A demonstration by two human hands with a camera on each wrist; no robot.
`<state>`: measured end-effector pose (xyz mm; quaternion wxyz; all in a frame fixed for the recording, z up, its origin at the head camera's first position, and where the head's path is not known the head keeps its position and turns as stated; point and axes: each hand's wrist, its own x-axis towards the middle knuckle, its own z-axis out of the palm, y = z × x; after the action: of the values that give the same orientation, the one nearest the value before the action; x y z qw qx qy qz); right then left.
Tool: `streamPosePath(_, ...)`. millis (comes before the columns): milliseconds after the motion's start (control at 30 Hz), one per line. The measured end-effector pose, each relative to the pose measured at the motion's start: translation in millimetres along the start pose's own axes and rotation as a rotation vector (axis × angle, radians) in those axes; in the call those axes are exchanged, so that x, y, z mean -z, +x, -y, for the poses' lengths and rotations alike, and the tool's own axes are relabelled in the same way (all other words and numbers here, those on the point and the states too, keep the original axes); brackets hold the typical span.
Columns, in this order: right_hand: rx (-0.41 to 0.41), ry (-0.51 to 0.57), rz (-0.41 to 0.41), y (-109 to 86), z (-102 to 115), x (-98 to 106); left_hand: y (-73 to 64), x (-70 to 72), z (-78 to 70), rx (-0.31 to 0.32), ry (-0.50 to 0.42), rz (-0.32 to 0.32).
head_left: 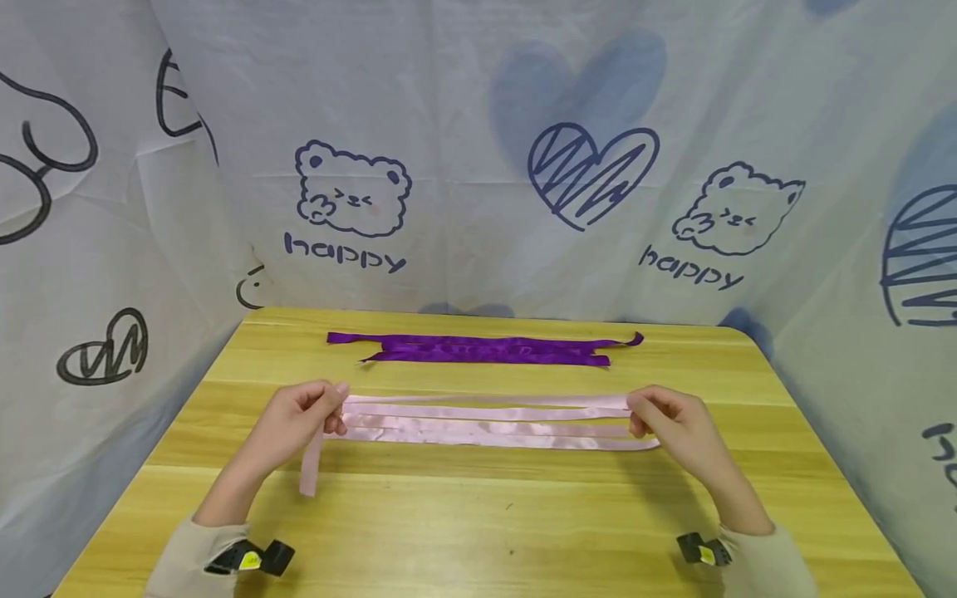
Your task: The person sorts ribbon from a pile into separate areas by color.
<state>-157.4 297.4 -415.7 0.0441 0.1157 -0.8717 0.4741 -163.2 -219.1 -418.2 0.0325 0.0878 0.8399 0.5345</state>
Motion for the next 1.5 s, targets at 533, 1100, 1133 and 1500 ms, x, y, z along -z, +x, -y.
streamPosePath(533, 0.02, 0.084, -0.044, -2.8, -13, 9, -6.7, 11.3, 7.5, 0.05, -0.003, 0.088)
streamPosePath(1100, -0.05, -0.026, -0.074, -11.8, -33, 21, -5.9, 20.2, 21.5, 0.215, 0.028, 0.119)
streamPosePath(1133, -0.055, -0.033, -0.076, -12.5, -34, 22, -6.4, 20.4, 22.5, 0.22, 0.042, 0.116)
streamPosePath(1500, -0.098, -0.028, -0.077, -17.8, -46, 31, -8.5, 26.1, 28.2, 0.26, 0.098, 0.089)
